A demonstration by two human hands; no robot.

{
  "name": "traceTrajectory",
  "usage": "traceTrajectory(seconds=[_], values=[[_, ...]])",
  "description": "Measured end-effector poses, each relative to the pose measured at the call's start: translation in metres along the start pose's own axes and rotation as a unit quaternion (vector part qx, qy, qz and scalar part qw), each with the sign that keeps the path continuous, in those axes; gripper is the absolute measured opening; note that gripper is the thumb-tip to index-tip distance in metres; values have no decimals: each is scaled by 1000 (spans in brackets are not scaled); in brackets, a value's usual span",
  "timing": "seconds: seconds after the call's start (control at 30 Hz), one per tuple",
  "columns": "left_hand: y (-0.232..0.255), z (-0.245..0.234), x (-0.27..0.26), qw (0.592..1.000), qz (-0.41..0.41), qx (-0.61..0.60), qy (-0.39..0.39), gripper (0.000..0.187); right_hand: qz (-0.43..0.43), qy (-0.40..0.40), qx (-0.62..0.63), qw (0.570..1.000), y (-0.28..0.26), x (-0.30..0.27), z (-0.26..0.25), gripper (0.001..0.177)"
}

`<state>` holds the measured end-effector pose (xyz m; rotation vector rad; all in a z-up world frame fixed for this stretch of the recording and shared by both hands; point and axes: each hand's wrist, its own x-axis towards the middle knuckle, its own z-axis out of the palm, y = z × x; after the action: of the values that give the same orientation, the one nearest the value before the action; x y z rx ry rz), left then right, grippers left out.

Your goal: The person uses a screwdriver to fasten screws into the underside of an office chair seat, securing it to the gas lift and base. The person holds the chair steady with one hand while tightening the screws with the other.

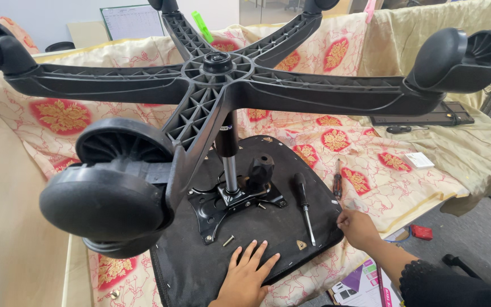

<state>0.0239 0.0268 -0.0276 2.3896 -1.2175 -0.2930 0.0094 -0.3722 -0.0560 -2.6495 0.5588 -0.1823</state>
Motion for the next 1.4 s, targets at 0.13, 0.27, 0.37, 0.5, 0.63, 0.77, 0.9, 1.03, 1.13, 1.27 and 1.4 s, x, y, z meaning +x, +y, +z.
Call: traceTrajectory(seconds=[0.13,0.27,0.37,0.5,0.63,0.77,0.9,1.03,1.13,1.27,1.4], values=[[0,1,-1,999,19,17,32,79,-59,47,-15,997,-4,-2,-3,26],[-1,2,-2,998,24,25,44,80,91,-30,0,995,-14,-7,-9,35],[0,1,-2,998,25,27,45,80,79,-56,11,995,-12,-7,-10,24],[2,-2,-2,999,14,23,30,80,-125,26,21,992,-3,-1,-8,10],[5,-4,-2,1000,4,22,18,79,-52,-10,32,998,-7,-2,-8,29],[6,-6,-3,999,1,37,11,81,-19,-23,28,999,-14,-3,-8,20],[10,-8,-1,999,-22,32,-12,78,-53,-32,11,998,-10,7,-6,14],[15,-14,-4,999,-24,34,-2,78,-62,-55,-4,997,-6,11,-4,7],[21,-20,-7,999,-25,24,7,78,-75,-63,-4,995,-4,8,-8,8],[27,-26,-9,999,-27,19,22,79,-122,-53,9,991,-11,0,-21,10],[31,-29,-9,998,-29,26,40,80,-47,-78,40,995,-23,-10,-31,33]])
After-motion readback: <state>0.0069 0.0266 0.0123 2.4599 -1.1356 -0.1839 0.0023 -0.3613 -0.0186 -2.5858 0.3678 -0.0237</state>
